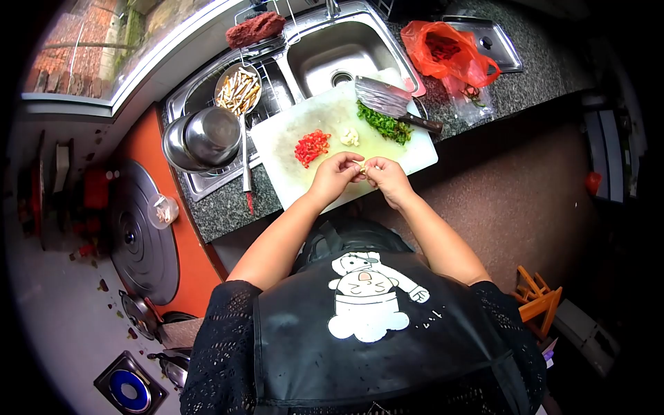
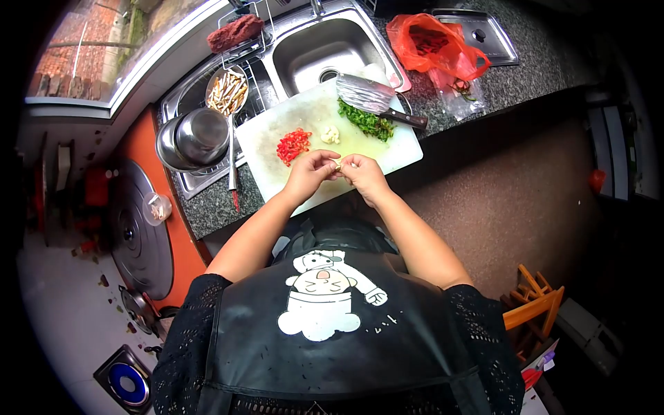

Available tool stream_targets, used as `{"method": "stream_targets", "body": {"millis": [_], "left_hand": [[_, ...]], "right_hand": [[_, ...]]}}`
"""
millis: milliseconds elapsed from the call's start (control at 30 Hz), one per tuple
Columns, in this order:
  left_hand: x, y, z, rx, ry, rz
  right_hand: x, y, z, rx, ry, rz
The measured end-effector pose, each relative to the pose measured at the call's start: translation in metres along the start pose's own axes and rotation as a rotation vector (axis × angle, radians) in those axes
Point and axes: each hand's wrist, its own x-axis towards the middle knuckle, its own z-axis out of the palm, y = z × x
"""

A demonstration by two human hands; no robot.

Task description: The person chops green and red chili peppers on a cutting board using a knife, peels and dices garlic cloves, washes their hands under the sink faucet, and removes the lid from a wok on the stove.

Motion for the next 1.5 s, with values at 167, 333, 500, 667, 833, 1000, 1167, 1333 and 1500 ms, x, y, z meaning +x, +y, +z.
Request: {"method": "stream_targets", "body": {"millis": [167, 333, 500, 667, 833, 1000, 1167, 1333, 1500], "left_hand": [[-0.005, 0.001, -0.002, -0.014, -0.073, -0.057], [-0.004, 0.003, 0.0, -0.035, -0.046, -0.129], [-0.006, 0.004, 0.0, -0.22, -0.007, -0.207], [-0.005, 0.0, 0.001, -0.287, 0.017, -0.219], [0.001, 0.0, 0.0, -0.358, 0.058, -0.245], [0.019, 0.001, -0.005, -0.225, 0.087, -0.218], [0.026, 0.013, 0.001, -0.224, 0.052, -0.229], [0.02, 0.013, 0.008, -0.211, 0.034, -0.244], [0.016, 0.013, 0.01, -0.189, 0.04, -0.245]], "right_hand": [[-0.003, -0.005, -0.004, -0.063, 0.019, -0.007], [-0.008, -0.006, -0.002, -0.093, 0.009, -0.008], [-0.009, -0.005, -0.001, -0.04, 0.005, -0.017], [-0.01, -0.01, 0.0, 0.018, 0.002, 0.003], [-0.01, -0.011, -0.008, 0.17, 0.017, 0.05], [-0.009, -0.01, -0.016, 0.137, 0.035, 0.051], [-0.008, -0.008, -0.02, -0.019, 0.062, -0.039], [-0.002, -0.005, -0.021, -0.119, 0.118, -0.104], [-0.002, -0.008, -0.027, -0.42, 0.128, -0.203]]}}
